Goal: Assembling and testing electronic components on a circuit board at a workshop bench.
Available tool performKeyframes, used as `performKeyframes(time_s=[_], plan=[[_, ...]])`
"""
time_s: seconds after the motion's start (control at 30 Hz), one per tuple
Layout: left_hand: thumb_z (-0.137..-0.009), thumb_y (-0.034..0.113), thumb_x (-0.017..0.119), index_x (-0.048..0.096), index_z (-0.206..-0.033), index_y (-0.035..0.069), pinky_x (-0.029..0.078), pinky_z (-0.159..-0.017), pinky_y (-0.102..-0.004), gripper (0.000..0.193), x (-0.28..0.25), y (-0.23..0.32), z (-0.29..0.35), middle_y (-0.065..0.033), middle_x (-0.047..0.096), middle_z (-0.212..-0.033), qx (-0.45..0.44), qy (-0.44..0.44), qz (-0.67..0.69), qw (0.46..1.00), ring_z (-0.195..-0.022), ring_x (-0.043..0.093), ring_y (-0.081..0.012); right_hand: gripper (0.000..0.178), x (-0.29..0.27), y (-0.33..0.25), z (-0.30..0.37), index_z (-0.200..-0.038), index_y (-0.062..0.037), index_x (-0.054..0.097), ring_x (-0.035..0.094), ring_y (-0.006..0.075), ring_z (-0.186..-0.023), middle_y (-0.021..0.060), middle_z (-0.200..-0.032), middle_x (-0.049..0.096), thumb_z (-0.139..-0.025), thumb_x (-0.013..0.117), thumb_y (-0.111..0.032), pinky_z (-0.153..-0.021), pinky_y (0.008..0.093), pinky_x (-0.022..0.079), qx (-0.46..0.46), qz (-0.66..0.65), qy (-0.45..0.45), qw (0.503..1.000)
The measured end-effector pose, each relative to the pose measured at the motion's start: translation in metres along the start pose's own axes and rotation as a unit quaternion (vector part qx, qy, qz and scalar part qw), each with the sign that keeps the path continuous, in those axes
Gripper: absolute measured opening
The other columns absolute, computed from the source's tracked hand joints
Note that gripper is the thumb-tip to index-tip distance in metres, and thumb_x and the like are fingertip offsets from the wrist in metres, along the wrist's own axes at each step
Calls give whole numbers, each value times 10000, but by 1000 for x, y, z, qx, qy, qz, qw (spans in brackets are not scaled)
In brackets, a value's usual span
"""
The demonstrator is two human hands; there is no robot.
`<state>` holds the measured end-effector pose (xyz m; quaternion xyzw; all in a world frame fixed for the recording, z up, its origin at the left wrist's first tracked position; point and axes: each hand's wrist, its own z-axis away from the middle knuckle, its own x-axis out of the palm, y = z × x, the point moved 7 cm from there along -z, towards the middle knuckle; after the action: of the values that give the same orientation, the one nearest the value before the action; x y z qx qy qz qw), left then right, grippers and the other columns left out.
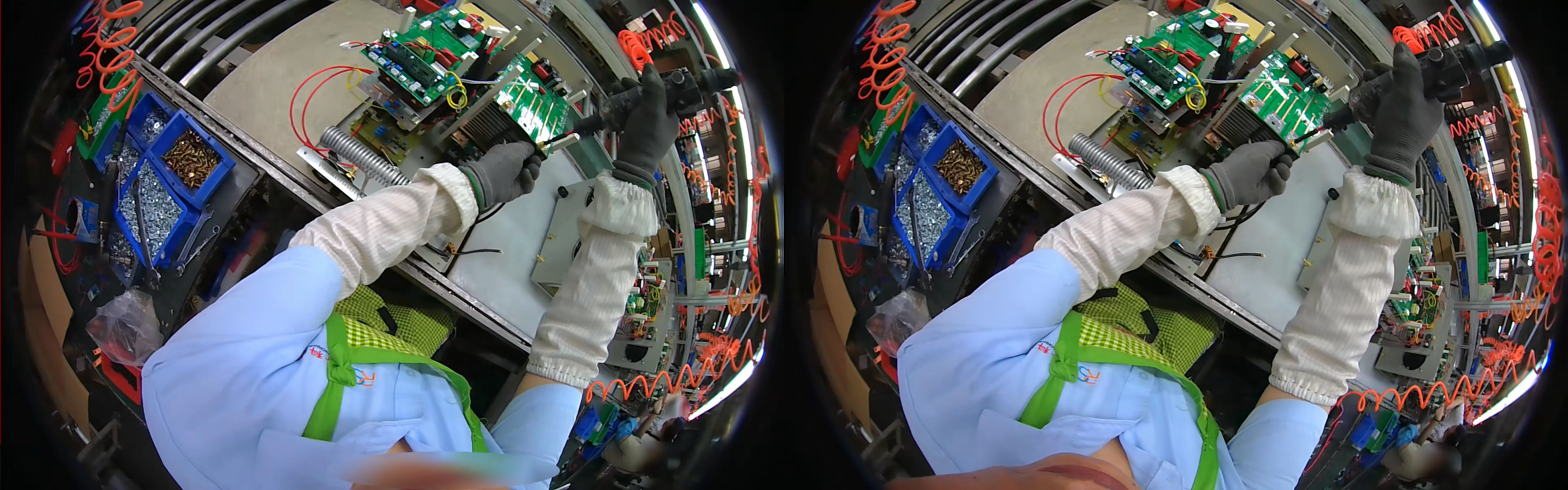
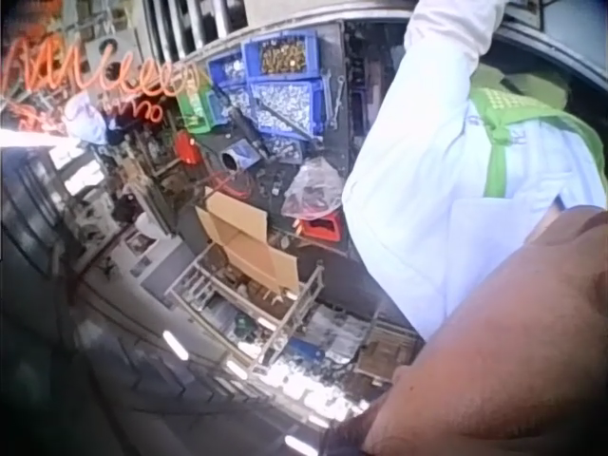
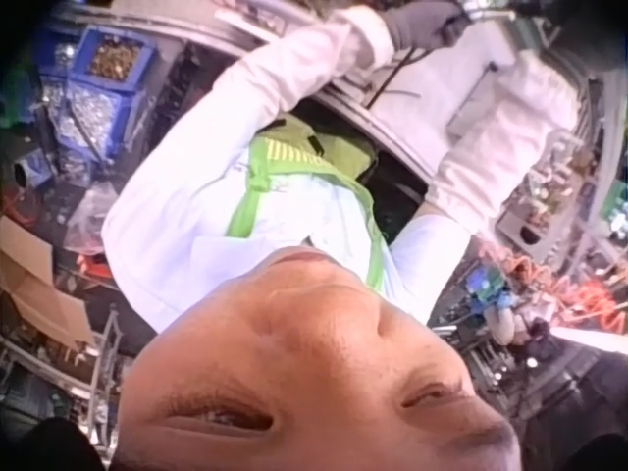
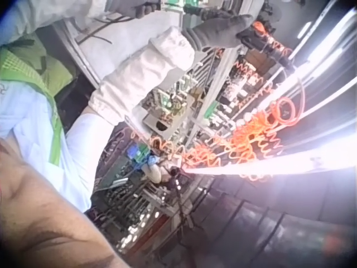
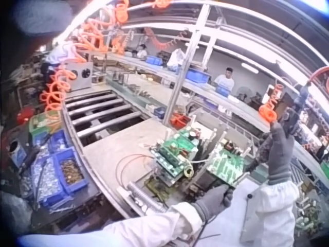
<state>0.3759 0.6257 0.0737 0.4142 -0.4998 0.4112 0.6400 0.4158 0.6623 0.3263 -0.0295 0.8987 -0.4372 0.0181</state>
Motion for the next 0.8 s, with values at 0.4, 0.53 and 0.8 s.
performKeyframes(time_s=[0.4, 0.53, 0.8], plan=[[-972, 269, 451, 543, -856, 108, 374, -451, -173, 219, 5, 2, 16, 28, 493, -691, -8, 13, -70, 997, -582, 469, -58, 382, 7, 2, 1, -914, 60, 594, 626, 191, -537, 149, -687, 640, -778, 729, -270, -500, 290, 508, 24, -9, 4, 1000], [-926, 313, 522, 535, -800, 104, 338, -429, -193, 245, 11, 16, 69, 18, 483, -660, 63, 17, -118, 991, -560, 476, -70, 372, 25, 24, -9, -1028, 22, 559, 582, 175, -545, 117, -708, 606, -846, 617, -298, -525, 330, 492, 9, -44, -91, 995], [-948, 293, 513, 568, -990, 10, 508, -661, -240, 291, -22, 24, 278, -20, 599, -815, 102, -32, -549, 829, -743, 600, -84, 386, -47, 72, -61, -967, 44, 624, 520, 124, -514, 53, -716, 602, -827, 699, -308, -505, 271, 449, 77, -24, -36, 996]])
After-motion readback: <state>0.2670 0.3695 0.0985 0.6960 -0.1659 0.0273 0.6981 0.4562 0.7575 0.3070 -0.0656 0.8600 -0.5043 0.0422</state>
